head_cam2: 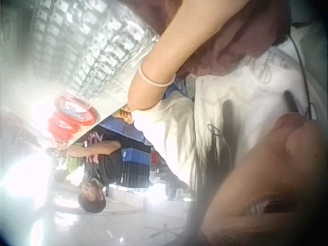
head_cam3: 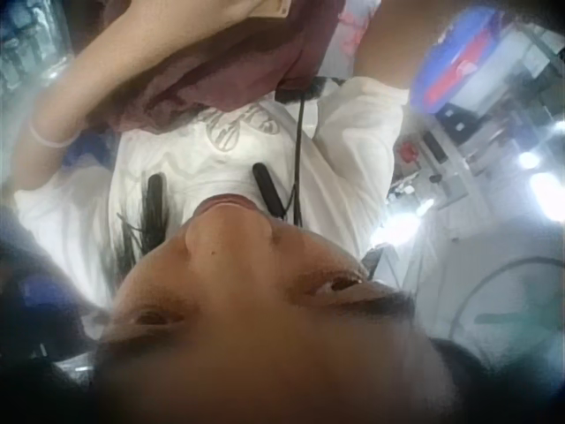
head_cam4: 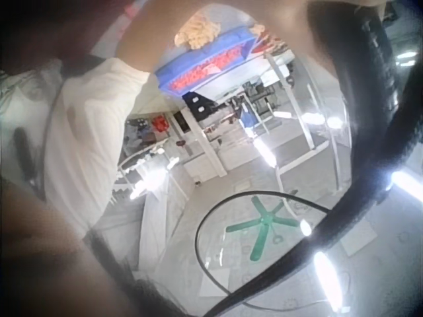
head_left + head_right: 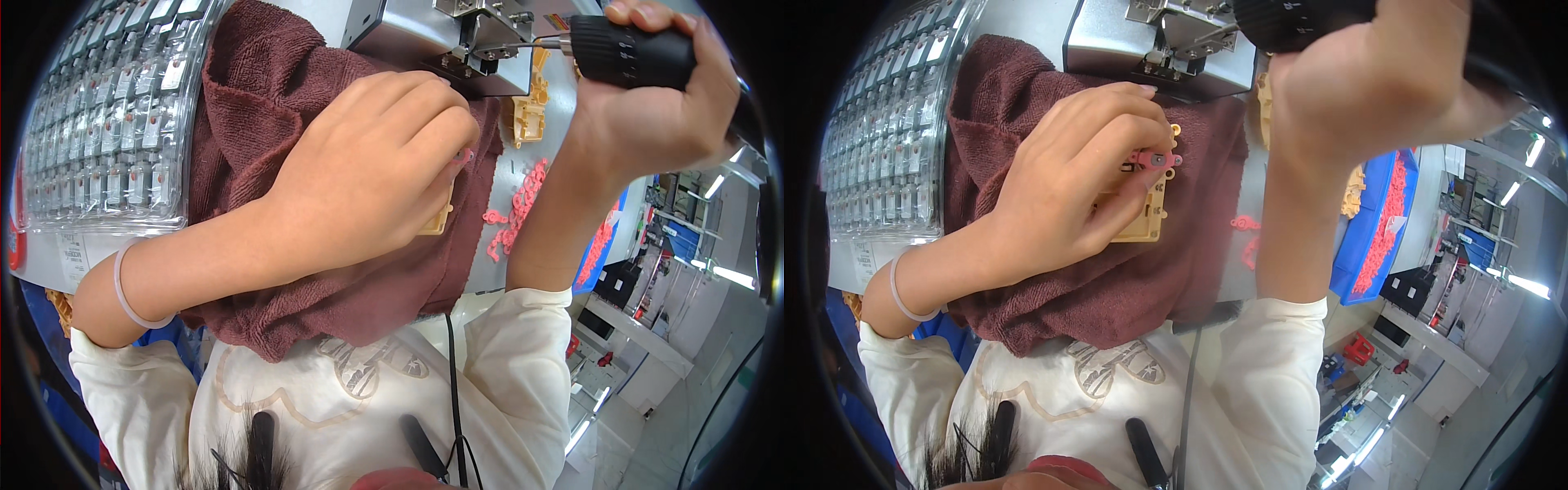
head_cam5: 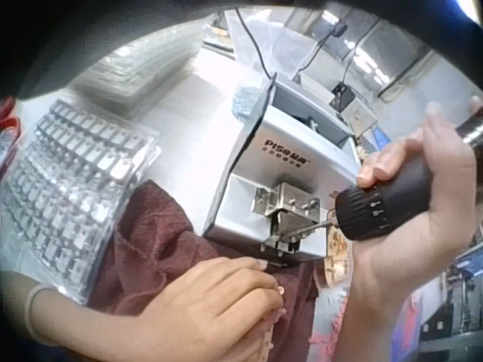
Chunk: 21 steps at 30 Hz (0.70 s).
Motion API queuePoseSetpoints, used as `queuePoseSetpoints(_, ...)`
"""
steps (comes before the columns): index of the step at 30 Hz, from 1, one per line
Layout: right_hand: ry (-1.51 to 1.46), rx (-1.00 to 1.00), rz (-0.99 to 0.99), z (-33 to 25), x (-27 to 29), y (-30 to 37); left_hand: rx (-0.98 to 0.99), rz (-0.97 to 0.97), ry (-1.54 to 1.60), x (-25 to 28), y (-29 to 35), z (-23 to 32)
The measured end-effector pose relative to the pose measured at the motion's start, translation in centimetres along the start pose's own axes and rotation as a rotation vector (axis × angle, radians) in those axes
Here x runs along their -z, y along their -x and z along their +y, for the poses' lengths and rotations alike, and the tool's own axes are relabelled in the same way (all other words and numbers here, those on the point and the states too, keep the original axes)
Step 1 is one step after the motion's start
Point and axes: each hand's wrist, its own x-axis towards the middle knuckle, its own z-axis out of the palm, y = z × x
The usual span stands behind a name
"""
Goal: Using a powered screwdriver to assemble small plastic internal components into a housing.
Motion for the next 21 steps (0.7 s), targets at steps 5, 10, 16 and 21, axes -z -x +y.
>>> queuePoseSetpoints(5,0.234,0.076,0.023,1.4,-3.1,1.4,0.021,-0.004,0.006,0.0,0.1,-0.1)
queuePoseSetpoints(10,0.333,0.14,-0.004,2.0,-3.3,1.8,0.03,-0.008,0.011,-0.1,0.1,-0.2)
queuePoseSetpoints(16,0.323,0.098,-0.112,1.2,-3.2,2.3,0.039,-0.012,0.01,0.0,0.2,-0.1)
queuePoseSetpoints(21,0.296,0.083,-0.077,0.0,-2.7,2.2,0.032,0.0,0.019,-0.2,0.1,0.1)
